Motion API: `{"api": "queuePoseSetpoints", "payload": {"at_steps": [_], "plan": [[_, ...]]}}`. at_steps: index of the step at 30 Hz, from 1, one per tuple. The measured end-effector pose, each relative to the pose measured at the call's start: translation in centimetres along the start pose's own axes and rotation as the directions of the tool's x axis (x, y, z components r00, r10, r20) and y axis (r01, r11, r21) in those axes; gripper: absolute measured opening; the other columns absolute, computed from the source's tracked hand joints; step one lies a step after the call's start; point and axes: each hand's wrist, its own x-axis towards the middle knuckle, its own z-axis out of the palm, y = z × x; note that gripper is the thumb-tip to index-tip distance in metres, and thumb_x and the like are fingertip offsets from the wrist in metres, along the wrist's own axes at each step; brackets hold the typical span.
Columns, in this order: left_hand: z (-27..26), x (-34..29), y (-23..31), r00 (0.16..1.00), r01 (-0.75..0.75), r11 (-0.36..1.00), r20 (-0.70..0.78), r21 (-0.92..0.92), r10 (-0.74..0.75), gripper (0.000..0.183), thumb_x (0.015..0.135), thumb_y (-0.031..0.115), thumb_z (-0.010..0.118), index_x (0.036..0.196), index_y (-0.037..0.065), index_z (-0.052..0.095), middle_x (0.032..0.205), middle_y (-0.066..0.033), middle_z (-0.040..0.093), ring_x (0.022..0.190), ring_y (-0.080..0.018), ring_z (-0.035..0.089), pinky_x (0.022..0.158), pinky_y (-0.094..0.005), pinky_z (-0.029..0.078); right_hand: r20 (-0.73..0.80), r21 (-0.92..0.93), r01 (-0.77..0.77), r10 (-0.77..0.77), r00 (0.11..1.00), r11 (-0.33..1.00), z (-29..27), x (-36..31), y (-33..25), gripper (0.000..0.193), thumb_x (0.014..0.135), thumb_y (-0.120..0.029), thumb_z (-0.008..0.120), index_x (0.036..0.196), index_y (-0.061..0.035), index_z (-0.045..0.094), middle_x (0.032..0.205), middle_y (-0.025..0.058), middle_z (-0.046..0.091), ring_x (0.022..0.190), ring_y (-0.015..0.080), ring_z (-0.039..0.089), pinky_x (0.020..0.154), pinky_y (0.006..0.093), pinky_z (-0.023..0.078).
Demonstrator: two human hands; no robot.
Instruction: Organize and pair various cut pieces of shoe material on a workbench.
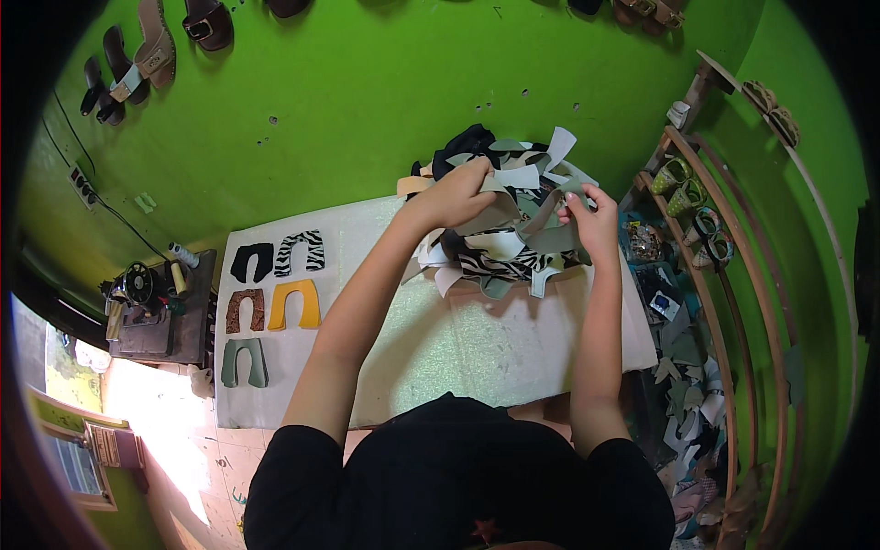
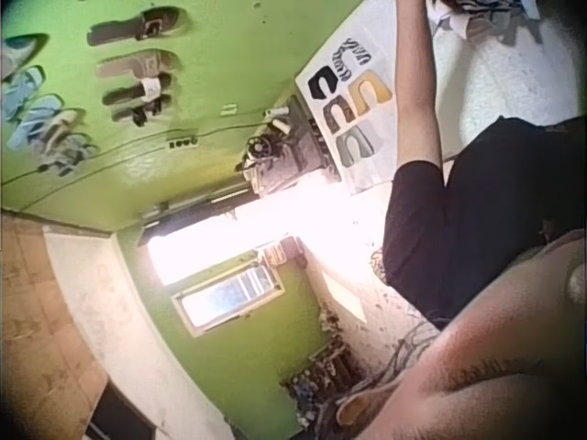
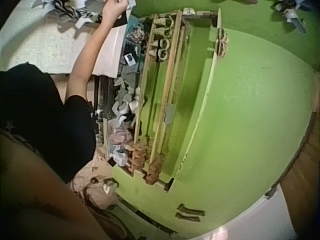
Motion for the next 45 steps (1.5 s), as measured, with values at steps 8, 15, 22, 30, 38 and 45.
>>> {"api": "queuePoseSetpoints", "payload": {"at_steps": [8, 15, 22, 30, 38, 45], "plan": [[-2.8, -2.6, 3.2, 0.957, 0.214, 0.974, 0.218, -0.079, -0.193, 0.025, 0.073, 0.014, 0.059, 0.095, 0.009, 0.048, 0.078, -0.0084, 0.061, 0.076, -0.0210, 0.055, 0.068, -0.0311, 0.042, 0.224, -0.230, 0.061, -0.008, 0.974, 0.971, 2.6, -0.7, -2.3, 0.021, 0.078, -0.008, 0.054, 0.095, 0.0039, 0.057, 0.070, 0.0026, 0.057, 0.052, 0.0081, 0.048, 0.049, 0.0226, 0.039], [-2.2, -4.6, 2.6, 0.882, 0.286, 0.948, 0.424, -0.137, -0.205, 0.017, 0.078, 0.018, 0.058, 0.085, 0.003, 0.058, 0.072, -0.0043, 0.059, 0.068, -0.0116, 0.055, 0.066, -0.0270, 0.044, 0.413, -0.121, 0.023, 0.029, 0.910, 0.992, 6.7, -2.9, -1.9, 0.022, 0.075, 0.000, 0.055, 0.097, 0.0024, 0.055, 0.075, 0.0043, 0.057, 0.060, 0.0074, 0.052, 0.054, 0.0213, 0.043], [-1.4, -7.2, 2.1, 0.857, 0.429, 0.851, 0.433, -0.303, -0.278, 0.022, 0.087, 0.023, 0.049, 0.092, 0.002, 0.052, 0.070, -0.0029, 0.058, 0.067, -0.0107, 0.054, 0.066, -0.0260, 0.043, 0.460, -0.024, -0.036, 0.043, 0.887, 0.999, 7.9, -4.7, 0.5, 0.019, 0.079, 0.001, 0.053, 0.098, 0.0006, 0.051, 0.077, 0.0030, 0.056, 0.061, 0.0079, 0.054, 0.057, 0.0207, 0.045], [-1.6, -9.1, 3.1, 0.872, 0.444, 0.769, 0.417, -0.460, -0.255, 0.014, 0.088, 0.019, 0.050, 0.092, 0.006, 0.050, 0.068, 0.0023, 0.054, 0.069, -0.0030, 0.049, 0.056, -0.0188, 0.036, 0.589, 0.089, -0.132, 0.055, 0.806, 0.987, 8.6, -6.8, 0.5, 0.037, 0.075, -0.024, 0.065, 0.100, 0.0000, 0.052, 0.094, 0.0051, 0.055, 0.090, 0.0110, 0.051, 0.082, 0.0257, 0.040], [-0.8, -10.8, 2.9, 0.967, 0.254, 0.718, 0.192, -0.648, -0.169, 0.023, 0.078, 0.014, 0.062, 0.096, 0.005, 0.051, 0.087, 0.0008, 0.053, 0.084, -0.0064, 0.050, 0.080, -0.0240, 0.039, 0.609, 0.014, -0.046, 0.028, 0.793, 0.999, 9.3, -8.2, -0.4, 0.041, 0.063, -0.006, 0.070, 0.100, -0.0016, 0.053, 0.094, 0.0048, 0.057, 0.093, 0.0129, 0.052, 0.082, 0.0257, 0.042], [-0.4, -13.3, 1.6, 0.882, 0.386, 0.589, 0.097, -0.710, -0.460, 0.034, 0.069, 0.008, 0.071, 0.098, 0.002, 0.055, 0.080, -0.0050, 0.062, 0.074, -0.0090, 0.057, 0.068, -0.0228, 0.046, 0.569, -0.099, -0.061, 0.107, 0.815, 0.993, 9.1, -8.0, -2.0, 0.030, 0.063, -0.003, 0.071, 0.089, -0.0024, 0.057, 0.083, 0.0027, 0.061, 0.081, 0.0105, 0.056, 0.072, 0.0242, 0.044]]}}
